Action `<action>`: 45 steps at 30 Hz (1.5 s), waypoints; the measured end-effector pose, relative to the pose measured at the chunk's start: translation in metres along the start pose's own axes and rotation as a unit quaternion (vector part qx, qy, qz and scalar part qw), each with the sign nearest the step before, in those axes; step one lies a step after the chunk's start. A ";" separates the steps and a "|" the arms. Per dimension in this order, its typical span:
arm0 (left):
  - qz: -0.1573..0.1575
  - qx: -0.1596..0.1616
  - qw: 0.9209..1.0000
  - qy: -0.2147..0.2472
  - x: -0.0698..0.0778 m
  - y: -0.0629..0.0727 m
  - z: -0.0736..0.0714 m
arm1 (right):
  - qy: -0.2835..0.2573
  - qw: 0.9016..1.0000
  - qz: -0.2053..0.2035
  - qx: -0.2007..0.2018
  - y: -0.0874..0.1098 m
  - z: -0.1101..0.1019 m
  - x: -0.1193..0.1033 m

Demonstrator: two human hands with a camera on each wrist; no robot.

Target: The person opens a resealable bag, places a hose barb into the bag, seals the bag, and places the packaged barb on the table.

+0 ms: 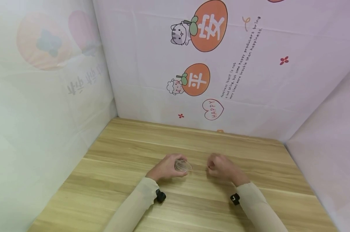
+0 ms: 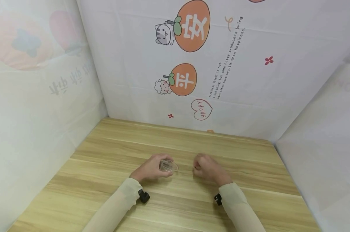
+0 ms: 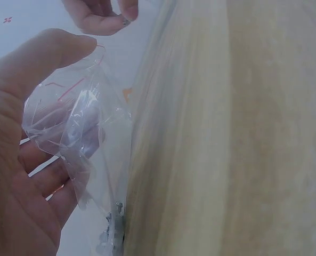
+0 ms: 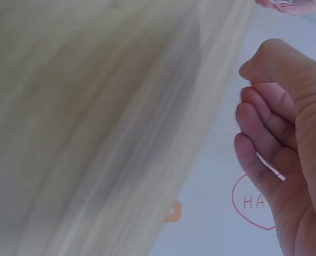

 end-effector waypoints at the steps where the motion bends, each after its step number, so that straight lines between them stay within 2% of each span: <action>1: 0.001 0.000 1.000 0.000 0.000 0.000 0.000 | 0.003 1.000 -0.010 0.010 -0.001 -0.001 -0.001; 4: 0.003 0.000 1.000 0.000 0.000 -0.001 -0.001 | 0.014 0.998 -0.042 0.034 -0.005 -0.005 -0.005; 8: 0.006 0.000 1.000 0.001 -0.001 -0.002 -0.001 | 0.017 0.998 -0.056 0.036 -0.010 -0.009 -0.011; 16: 0.010 0.001 1.000 -0.004 -0.004 -0.002 0.002 | 0.020 0.998 -0.056 0.021 -0.018 -0.016 -0.024; 24: 0.014 0.001 1.000 0.008 -0.002 -0.002 0.001 | -0.002 0.998 -0.070 0.001 -0.029 -0.019 -0.039; 31: 0.010 0.001 1.000 0.011 -0.003 -0.002 0.000 | -0.001 0.996 -0.090 0.006 -0.040 -0.016 -0.051; 38: 0.014 -0.001 1.000 0.014 -0.006 -0.003 0.000 | -0.012 0.997 -0.079 -0.008 -0.049 -0.010 -0.059; 45: 0.004 -0.001 1.000 0.021 -0.007 -0.002 -0.002 | -0.032 0.995 -0.089 -0.011 -0.055 -0.011 -0.067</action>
Point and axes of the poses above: each hand's wrist, its own y-axis away from the middle knuckle, its own z-axis out of the palm, x = y × z, the point moved 3 cm from there along -y, towards the middle knuckle
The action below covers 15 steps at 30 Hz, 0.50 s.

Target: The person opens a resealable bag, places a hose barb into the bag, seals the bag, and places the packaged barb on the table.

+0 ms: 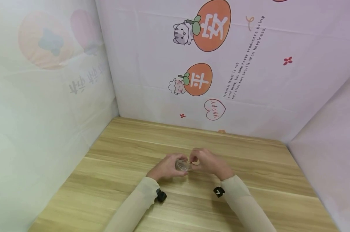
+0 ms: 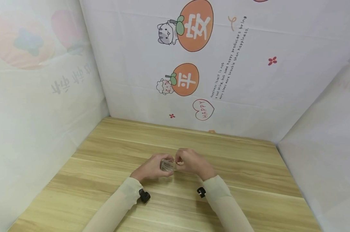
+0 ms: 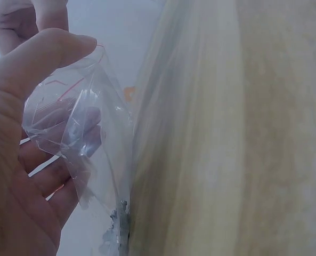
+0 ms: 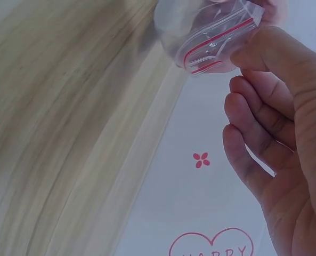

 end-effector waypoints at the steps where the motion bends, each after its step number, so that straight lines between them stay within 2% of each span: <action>1: 0.000 -0.001 1.000 0.000 0.000 0.000 0.000 | -0.002 1.000 -0.001 0.001 -0.001 -0.001 -0.001; 10: 0.002 -0.002 1.000 0.007 0.001 0.000 0.000 | -0.033 0.999 0.012 -0.003 -0.002 0.007 0.000; 15: 0.000 0.000 1.000 0.000 0.001 0.000 0.000 | -0.056 0.998 0.010 0.021 -0.001 0.010 0.002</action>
Point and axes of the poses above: each hand's wrist, its own y-axis away from the middle knuckle, its own z-axis out of the palm, x = y × z, the point moved 3 cm from there along -y, towards the middle knuckle
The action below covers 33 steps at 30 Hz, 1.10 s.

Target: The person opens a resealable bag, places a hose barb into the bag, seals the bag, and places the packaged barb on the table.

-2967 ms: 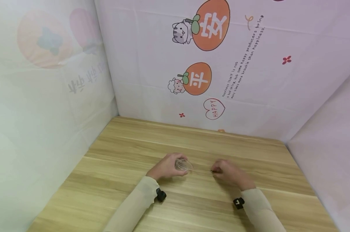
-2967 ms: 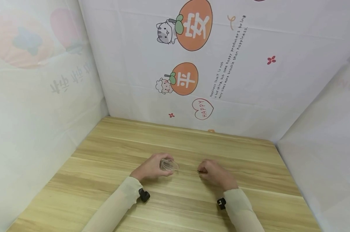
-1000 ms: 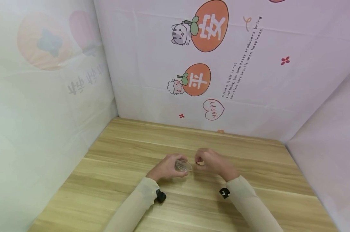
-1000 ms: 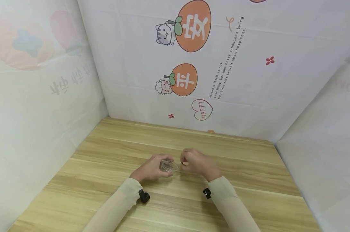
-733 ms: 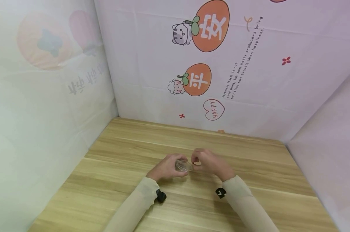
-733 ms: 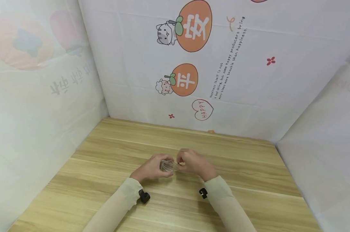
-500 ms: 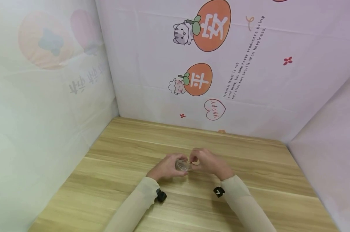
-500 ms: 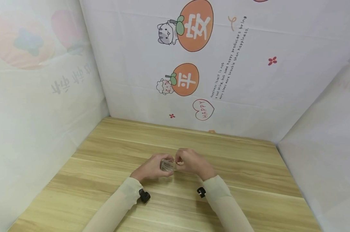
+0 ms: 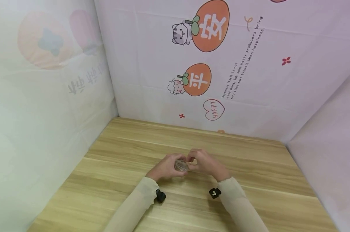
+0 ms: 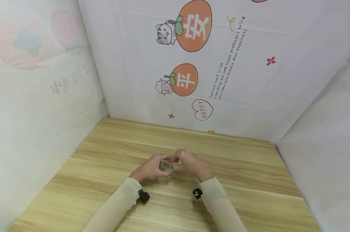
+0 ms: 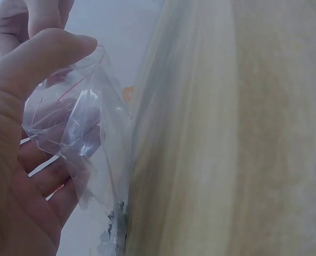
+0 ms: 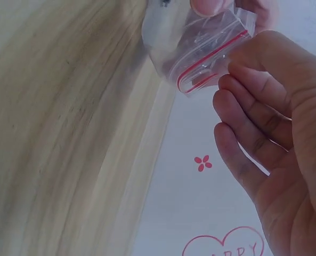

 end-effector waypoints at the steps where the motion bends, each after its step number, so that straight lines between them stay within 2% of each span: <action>1: 0.000 0.000 1.000 0.000 0.000 0.000 0.000 | -0.004 1.000 -0.001 0.007 0.000 0.001 0.001; 5: 0.000 0.002 1.000 -0.008 0.000 0.001 -0.001 | -0.011 0.999 0.006 0.034 0.006 0.000 0.004; 12: -0.011 0.001 1.000 -0.021 0.002 0.001 -0.002 | -0.045 0.994 0.077 0.063 0.029 -0.008 0.010; 18: -0.021 0.000 1.000 -0.011 0.002 0.003 -0.005 | -0.053 0.990 0.107 0.074 0.044 -0.011 0.010; 25: -0.022 -0.004 1.000 -0.002 0.001 0.003 0.000 | -0.072 0.988 0.133 0.038 0.055 -0.005 0.015; 29: -0.029 -0.001 1.000 0.000 -0.001 0.003 -0.001 | -0.082 0.988 0.130 0.006 0.053 0.004 0.016; 33: -0.021 -0.001 1.000 -0.005 -0.002 0.000 -0.001 | -0.101 0.987 0.124 -0.027 0.049 0.014 0.015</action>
Point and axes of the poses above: each hand's wrist, its own y-axis away from the middle knuckle, its own z-axis out of the palm, x = y × z, the point moved 3 cm from there along -y, towards the middle knuckle
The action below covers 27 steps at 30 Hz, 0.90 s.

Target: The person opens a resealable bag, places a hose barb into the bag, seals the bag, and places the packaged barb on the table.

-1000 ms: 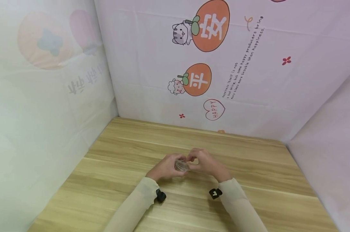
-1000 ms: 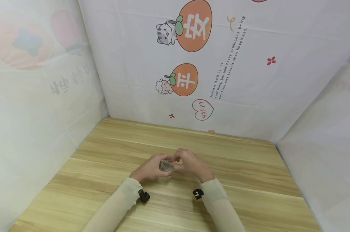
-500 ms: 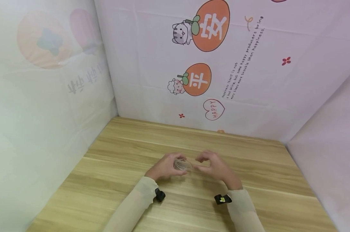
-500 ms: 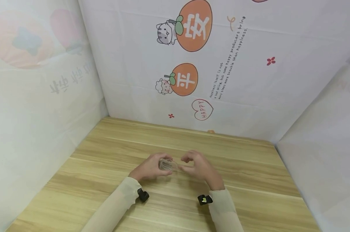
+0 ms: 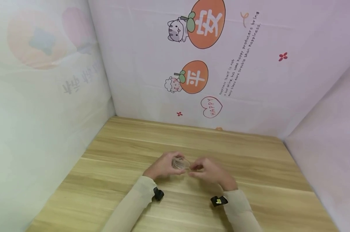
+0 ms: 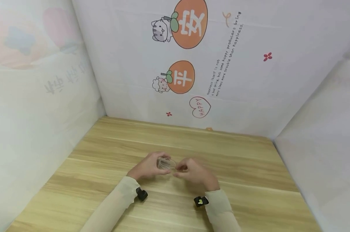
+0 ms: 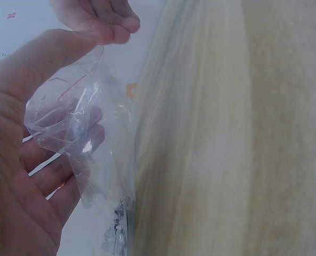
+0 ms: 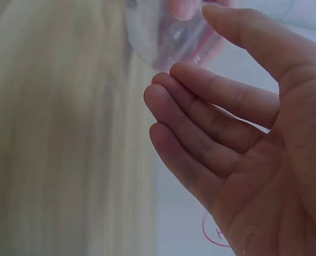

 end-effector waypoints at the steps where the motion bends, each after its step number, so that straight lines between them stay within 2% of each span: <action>1: 0.004 -0.001 1.000 -0.002 0.000 -0.001 0.000 | -0.002 1.000 -0.001 -0.004 -0.001 0.001 0.000; 7: 0.012 -0.013 1.000 0.016 -0.002 0.000 -0.003 | -0.012 1.000 0.000 0.007 -0.006 0.008 -0.006; 11: 0.009 -0.037 0.999 0.034 -0.004 0.005 -0.008 | -0.004 1.000 0.009 0.022 -0.009 0.015 -0.008; 16: 0.008 -0.057 0.995 0.079 -0.006 0.011 -0.015 | -0.012 0.999 0.025 0.045 -0.010 0.021 -0.014; 19: 0.004 -0.050 0.994 0.098 -0.011 0.012 -0.018 | -0.018 0.998 0.028 0.056 -0.012 0.024 -0.018; 22: -0.010 -0.039 0.995 0.091 -0.015 0.010 -0.018 | -0.022 0.997 0.032 0.062 -0.014 0.028 -0.020; 27: -0.030 -0.013 0.996 0.079 -0.014 0.008 -0.021 | -0.036 0.996 0.032 0.074 -0.017 0.034 -0.021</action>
Point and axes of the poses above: each hand's wrist, its own y-axis away from the middle knuckle, its own z-axis out of the palm, x = y × z, the point moved 3 cm from there along -y, towards the middle knuckle
